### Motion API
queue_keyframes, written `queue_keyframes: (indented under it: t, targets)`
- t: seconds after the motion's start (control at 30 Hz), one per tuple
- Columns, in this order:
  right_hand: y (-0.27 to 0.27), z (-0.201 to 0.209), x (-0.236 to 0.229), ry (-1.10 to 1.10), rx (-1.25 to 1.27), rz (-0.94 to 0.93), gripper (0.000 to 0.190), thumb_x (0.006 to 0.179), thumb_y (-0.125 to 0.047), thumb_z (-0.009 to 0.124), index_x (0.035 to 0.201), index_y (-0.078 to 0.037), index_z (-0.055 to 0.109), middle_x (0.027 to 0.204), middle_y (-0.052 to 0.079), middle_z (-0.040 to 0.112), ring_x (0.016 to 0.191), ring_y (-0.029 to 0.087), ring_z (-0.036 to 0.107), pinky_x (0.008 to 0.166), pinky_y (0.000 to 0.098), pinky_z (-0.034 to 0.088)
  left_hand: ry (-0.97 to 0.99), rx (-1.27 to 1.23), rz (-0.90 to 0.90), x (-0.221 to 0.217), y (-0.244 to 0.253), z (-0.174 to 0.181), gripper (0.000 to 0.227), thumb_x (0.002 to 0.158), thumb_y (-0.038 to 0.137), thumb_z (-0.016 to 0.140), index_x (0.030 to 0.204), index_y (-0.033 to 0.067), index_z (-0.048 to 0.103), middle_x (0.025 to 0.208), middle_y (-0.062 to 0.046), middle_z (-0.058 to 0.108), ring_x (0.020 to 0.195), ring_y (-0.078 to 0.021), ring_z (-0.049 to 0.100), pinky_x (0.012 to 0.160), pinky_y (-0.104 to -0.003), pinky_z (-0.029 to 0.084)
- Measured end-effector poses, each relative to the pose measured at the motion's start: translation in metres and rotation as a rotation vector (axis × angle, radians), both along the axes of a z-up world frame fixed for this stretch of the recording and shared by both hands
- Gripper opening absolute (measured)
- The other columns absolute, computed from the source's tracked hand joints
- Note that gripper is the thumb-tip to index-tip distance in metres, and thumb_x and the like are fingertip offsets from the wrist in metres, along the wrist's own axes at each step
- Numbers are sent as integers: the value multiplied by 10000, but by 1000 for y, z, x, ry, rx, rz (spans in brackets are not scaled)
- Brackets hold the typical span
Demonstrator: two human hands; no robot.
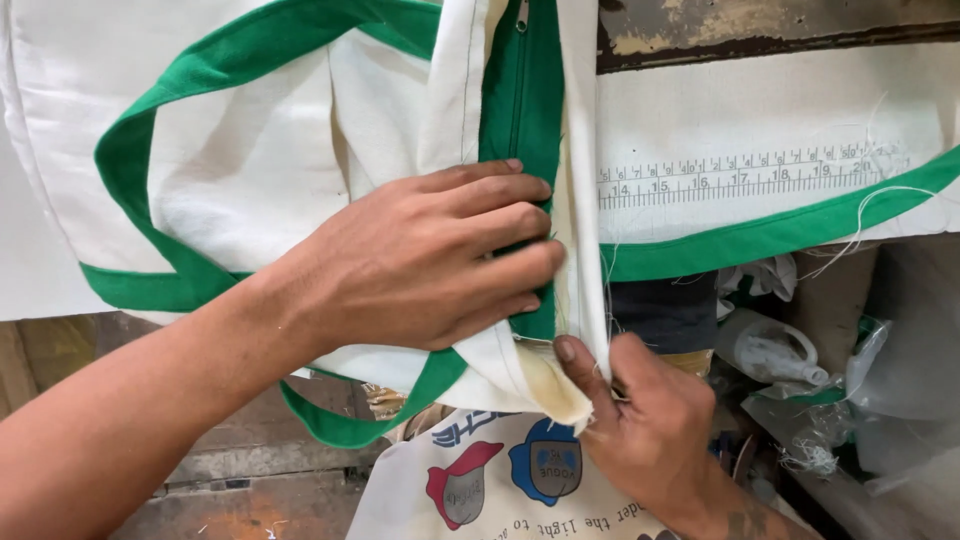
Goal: Sewing green straps and a zipper onto a white canvas tote bag using an industrial sewing machine.
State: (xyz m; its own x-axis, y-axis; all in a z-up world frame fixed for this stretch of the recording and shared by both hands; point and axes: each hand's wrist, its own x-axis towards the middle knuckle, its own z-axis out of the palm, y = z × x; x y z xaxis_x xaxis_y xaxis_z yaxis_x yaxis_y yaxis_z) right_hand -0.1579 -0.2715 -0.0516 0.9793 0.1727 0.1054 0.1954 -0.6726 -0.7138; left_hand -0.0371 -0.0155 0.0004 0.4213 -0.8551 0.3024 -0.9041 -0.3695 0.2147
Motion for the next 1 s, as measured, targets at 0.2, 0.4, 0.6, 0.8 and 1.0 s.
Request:
queue_keyframes:
  t: [0.2, 0.4, 0.6, 0.8, 1.0]
  targets:
    - [8, 46, 26, -340, -256, 254, 413, 1057, -94, 678, 688, -117, 495, 626, 25, 423, 539, 223, 431, 530, 383, 381, 61, -104, -39, 2, 1, -1, 218, 1151, 204, 652, 1254, 31, 736, 1249, -169, 650, 1306, -386, 678, 1188, -551, 571]
    - [-7, 41, 32, -261, -421, 319, 402, 1046, -188, 718, 702, -166, 512, 645, 23, 459, 560, 247, 503, 520, 411, 399, 25, -93, -12, -2, -5, -1, 189, 1140, 168, 690, 1208, 13, 774, 1285, -177, 717, 1310, -400, 688, 1195, -557, 561]
    - [1, 23, 29, -333, -693, 340, 409, 1072, -309, 693, 726, -215, 496, 673, 27, 435, 596, 276, 528, 542, 439, 427, -35, -112, -10, -1, -6, -7, 101, 1129, 104, 676, 1065, 46, 728, 1195, -157, 695, 1255, -387, 736, 1174, -538, 607]
    - [3, 29, 31, -377, -814, 421, 437, 1165, -398, 559, 772, -211, 528, 680, 24, 471, 602, 264, 525, 556, 418, 433, -9, -97, -22, 0, -2, -9, 245, 1163, 214, 653, 1251, -11, 695, 1302, -188, 666, 1308, -367, 697, 1220, -518, 558]
    - [-1, 29, 37, -325, -804, 440, 368, 1058, -243, 674, 722, -221, 526, 639, 19, 478, 559, 251, 536, 532, 410, 457, -61, -76, 11, 2, 0, -13, 344, 1133, 300, 729, 1335, 22, 753, 1325, -152, 705, 1306, -349, 687, 1188, -508, 574]
